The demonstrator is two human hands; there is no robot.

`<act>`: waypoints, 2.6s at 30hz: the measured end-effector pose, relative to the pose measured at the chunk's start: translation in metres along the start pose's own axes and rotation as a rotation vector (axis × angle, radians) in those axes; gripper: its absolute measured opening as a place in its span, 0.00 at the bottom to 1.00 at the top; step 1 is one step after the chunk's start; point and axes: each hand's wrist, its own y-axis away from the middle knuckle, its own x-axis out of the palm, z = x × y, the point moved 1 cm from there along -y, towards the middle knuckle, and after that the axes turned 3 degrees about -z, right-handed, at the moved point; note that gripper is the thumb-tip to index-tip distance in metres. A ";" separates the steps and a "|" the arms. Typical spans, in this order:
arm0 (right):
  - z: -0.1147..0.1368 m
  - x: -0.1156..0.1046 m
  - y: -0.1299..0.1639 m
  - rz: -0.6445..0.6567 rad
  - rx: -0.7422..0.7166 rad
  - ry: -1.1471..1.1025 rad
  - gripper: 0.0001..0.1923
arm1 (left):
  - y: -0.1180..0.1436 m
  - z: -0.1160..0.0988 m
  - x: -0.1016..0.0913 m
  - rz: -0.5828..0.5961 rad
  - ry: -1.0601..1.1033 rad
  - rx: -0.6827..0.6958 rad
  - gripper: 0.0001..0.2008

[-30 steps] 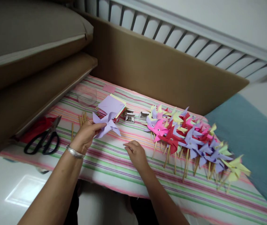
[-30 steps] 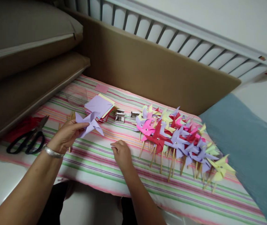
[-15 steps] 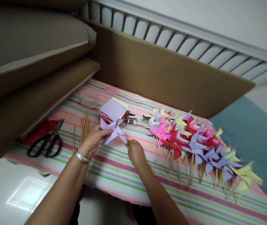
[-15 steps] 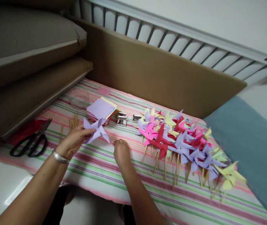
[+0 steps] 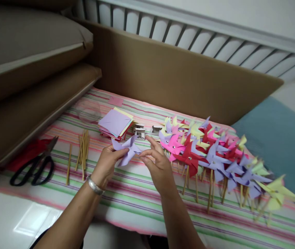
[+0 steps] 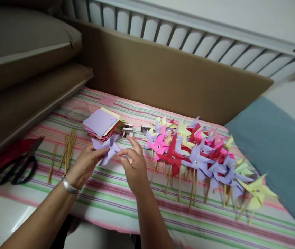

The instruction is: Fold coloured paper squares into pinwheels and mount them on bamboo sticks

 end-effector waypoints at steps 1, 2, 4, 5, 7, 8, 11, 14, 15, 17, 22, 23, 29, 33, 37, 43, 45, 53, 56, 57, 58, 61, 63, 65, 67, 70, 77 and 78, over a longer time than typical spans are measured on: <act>0.000 0.001 0.000 0.013 0.009 0.002 0.06 | 0.001 0.003 0.004 0.013 0.004 0.011 0.11; -0.001 0.001 0.000 0.019 0.015 0.008 0.06 | 0.002 0.005 0.007 0.023 0.006 0.021 0.10; -0.003 0.001 0.000 0.022 0.010 0.040 0.06 | 0.004 0.009 0.013 0.042 0.004 0.038 0.09; -0.004 0.001 0.000 0.021 0.004 0.059 0.06 | 0.005 0.010 0.015 0.052 0.002 0.043 0.09; -0.007 0.000 -0.001 0.018 -0.005 0.086 0.06 | 0.007 0.012 0.018 0.074 -0.004 0.046 0.08; -0.008 0.000 -0.002 0.016 -0.006 0.091 0.06 | 0.008 0.013 0.018 0.086 -0.004 0.044 0.08; -0.010 0.001 -0.002 0.012 -0.006 0.090 0.07 | 0.009 0.013 0.018 0.117 0.005 0.023 0.08; -0.010 0.003 -0.002 0.012 0.005 0.081 0.07 | 0.009 0.013 0.017 0.140 0.017 -0.001 0.08; -0.010 0.003 -0.002 0.012 0.010 0.081 0.07 | 0.009 0.012 0.016 0.144 0.022 -0.008 0.09; -0.010 0.005 -0.002 0.017 0.021 0.083 0.07 | 0.009 0.012 0.015 0.147 0.037 -0.018 0.09; -0.012 0.007 -0.001 0.019 0.037 0.085 0.06 | 0.008 0.013 0.012 0.148 0.041 -0.016 0.08; -0.012 0.008 -0.001 0.015 0.037 0.086 0.06 | 0.007 0.013 0.011 0.145 0.031 -0.018 0.08; -0.013 0.009 -0.001 -0.012 -0.001 0.116 0.05 | 0.006 0.017 0.010 0.121 0.013 0.003 0.10; -0.014 0.009 0.000 -0.013 -0.023 0.125 0.05 | 0.007 0.016 0.011 0.108 0.005 0.016 0.09; -0.014 0.009 0.000 -0.002 -0.014 0.135 0.05 | 0.008 0.014 0.012 0.094 -0.001 0.030 0.08; -0.014 0.010 0.000 -0.003 0.012 0.122 0.05 | 0.007 0.014 0.010 0.113 -0.042 0.059 0.10; -0.015 0.011 0.001 -0.008 0.042 0.110 0.05 | 0.007 0.014 0.010 0.107 -0.066 0.078 0.09; -0.027 0.011 0.000 -0.037 0.137 -0.033 0.03 | 0.008 0.014 0.011 0.100 -0.182 0.170 0.08; -0.029 0.010 0.000 -0.021 0.158 -0.116 0.03 | 0.010 0.010 0.012 0.156 -0.183 0.178 0.08; -0.029 0.010 0.000 -0.011 0.172 -0.139 0.03 | 0.010 0.009 0.013 0.180 -0.185 0.179 0.08; -0.029 0.010 0.000 -0.011 0.186 -0.158 0.04 | 0.011 0.007 0.013 0.206 -0.188 0.178 0.09; -0.027 0.009 0.001 -0.041 0.224 -0.201 0.04 | 0.012 0.005 0.012 0.277 -0.198 0.139 0.12; -0.026 0.008 0.002 -0.055 0.255 -0.232 0.05 | 0.012 0.005 0.010 0.291 -0.197 0.102 0.13; -0.025 0.008 0.002 -0.047 0.286 -0.255 0.06 | 0.012 0.006 0.009 0.280 -0.189 0.079 0.14; -0.026 0.008 0.003 -0.038 0.304 -0.270 0.06 | 0.012 0.007 0.008 0.260 -0.179 0.066 0.15; -0.026 0.008 0.003 -0.041 0.313 -0.294 0.07 | 0.012 0.009 0.008 0.245 -0.152 0.057 0.15; -0.022 0.008 0.003 -0.048 0.317 -0.330 0.05 | 0.014 0.010 0.010 0.220 -0.092 0.028 0.15; -0.022 0.008 0.003 -0.048 0.312 -0.328 0.05 | 0.014 0.009 0.011 0.221 -0.079 0.024 0.14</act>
